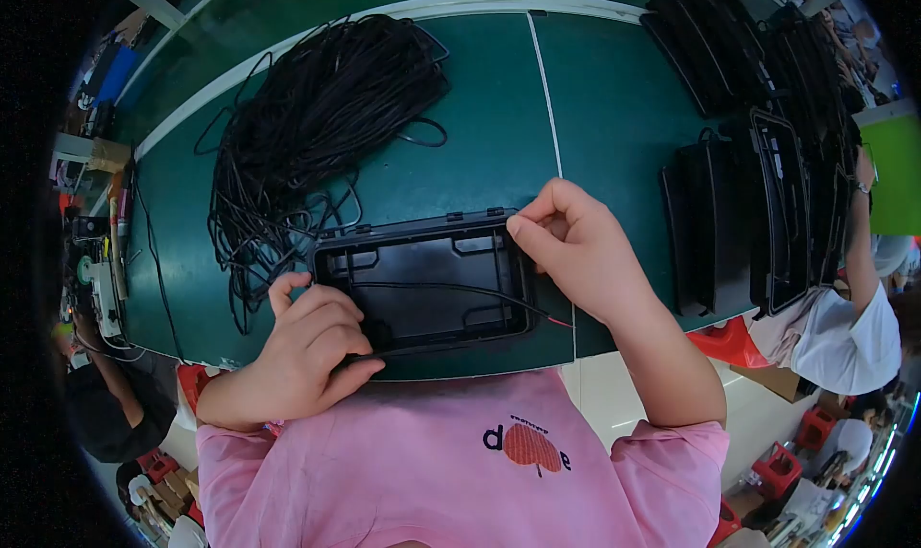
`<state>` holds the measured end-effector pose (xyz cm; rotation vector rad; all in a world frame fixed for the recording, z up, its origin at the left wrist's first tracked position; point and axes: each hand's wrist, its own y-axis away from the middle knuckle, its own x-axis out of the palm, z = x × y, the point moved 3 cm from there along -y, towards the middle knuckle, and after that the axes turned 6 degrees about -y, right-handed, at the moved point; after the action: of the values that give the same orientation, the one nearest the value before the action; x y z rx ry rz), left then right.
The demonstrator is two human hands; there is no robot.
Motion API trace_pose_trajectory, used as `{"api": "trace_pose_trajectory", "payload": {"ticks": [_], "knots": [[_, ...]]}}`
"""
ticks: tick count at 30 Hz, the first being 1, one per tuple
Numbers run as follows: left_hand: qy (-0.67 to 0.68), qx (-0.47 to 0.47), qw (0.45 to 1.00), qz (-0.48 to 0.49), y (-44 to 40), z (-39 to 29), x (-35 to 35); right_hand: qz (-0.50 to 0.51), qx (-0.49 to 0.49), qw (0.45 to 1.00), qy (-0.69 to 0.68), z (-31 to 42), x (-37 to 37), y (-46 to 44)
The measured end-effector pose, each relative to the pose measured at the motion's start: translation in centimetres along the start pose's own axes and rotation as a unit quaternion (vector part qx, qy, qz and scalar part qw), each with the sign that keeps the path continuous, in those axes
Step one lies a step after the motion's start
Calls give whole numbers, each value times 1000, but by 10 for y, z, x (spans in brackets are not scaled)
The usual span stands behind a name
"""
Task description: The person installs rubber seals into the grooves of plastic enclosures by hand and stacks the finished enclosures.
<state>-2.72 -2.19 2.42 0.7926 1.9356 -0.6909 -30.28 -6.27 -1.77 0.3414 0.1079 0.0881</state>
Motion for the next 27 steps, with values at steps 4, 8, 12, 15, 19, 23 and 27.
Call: {"api": "trace_pose_trajectory", "payload": {"ticks": [4, 8, 12, 15, 19, 23, 27], "knots": [[-2, -7, 1000, -5, 0, 0, 1, 18, 84, 996, 11, 9, -5, -5], [-2, -8, 1000, -9, 0, 0, 1, 50, 98, 994, -12, 13, -2, -11], [6, -11, 1000, -10, 0, 1, 1, 30, 42, 998, 21, 4, -1, -10], [6, -2, 1000, -16, -2, 1, 1, 7, 14, 999, 30, 1, 3, -8], [3, -3, 1000, -16, -1, 1, 1, 38, 98, 994, 6, 10, 0, -8], [5, -8, 1000, -16, -1, 1, 2, 0, 15, 998, 56, -2, 4, -4], [10, -13, 1000, -23, -1, 1, 2, -1, -17, 999, -31, -8, 4, 6]]}}
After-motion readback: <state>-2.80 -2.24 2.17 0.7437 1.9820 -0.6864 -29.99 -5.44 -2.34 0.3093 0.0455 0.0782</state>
